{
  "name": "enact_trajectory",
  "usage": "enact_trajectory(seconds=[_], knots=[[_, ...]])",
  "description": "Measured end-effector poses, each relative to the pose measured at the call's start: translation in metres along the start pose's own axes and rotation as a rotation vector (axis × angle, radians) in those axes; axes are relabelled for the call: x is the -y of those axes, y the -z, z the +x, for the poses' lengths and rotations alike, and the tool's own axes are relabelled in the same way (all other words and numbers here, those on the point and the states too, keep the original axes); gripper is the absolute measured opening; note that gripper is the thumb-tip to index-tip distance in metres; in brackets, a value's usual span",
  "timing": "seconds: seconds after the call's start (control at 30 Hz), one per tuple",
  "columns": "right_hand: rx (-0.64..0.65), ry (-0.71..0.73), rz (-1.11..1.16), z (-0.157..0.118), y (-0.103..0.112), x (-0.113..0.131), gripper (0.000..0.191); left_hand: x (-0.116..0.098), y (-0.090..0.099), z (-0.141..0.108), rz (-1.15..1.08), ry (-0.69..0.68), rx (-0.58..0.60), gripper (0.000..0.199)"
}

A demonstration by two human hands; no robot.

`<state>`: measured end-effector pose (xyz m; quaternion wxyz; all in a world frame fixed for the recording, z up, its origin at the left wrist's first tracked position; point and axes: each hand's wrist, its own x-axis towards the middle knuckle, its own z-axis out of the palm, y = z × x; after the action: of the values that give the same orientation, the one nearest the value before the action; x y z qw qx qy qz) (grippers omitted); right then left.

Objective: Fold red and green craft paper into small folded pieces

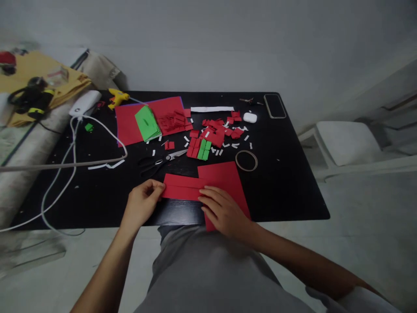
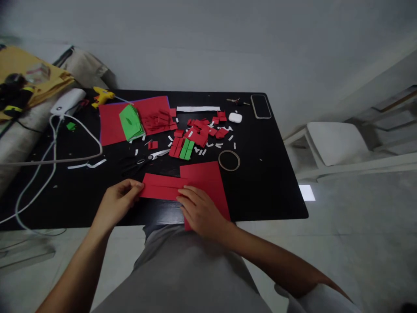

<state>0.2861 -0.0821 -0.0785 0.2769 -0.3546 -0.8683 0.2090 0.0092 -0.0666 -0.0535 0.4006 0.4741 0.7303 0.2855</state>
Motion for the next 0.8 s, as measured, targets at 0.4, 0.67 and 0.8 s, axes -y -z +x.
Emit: enact_trajectory(seconds=[0.4, 0.67, 0.8], knots=[[-0.127, -0.220, -0.133, -0.035, 0.020, -0.031, 0.073, 0.023, -0.003, -0.013, -0.091, 0.109, 0.065, 0.041], [0.064, -0.015, -0.041, -0.010, -0.012, 0.016, 0.054, 0.029, -0.007, -0.035, 0.548, -0.483, -0.305, 0.037], [0.087, 0.028, -0.067, -0.017, -0.023, 0.016, 0.045, 0.048, -0.030, -0.055, 0.622, -0.916, -0.074, 0.044]])
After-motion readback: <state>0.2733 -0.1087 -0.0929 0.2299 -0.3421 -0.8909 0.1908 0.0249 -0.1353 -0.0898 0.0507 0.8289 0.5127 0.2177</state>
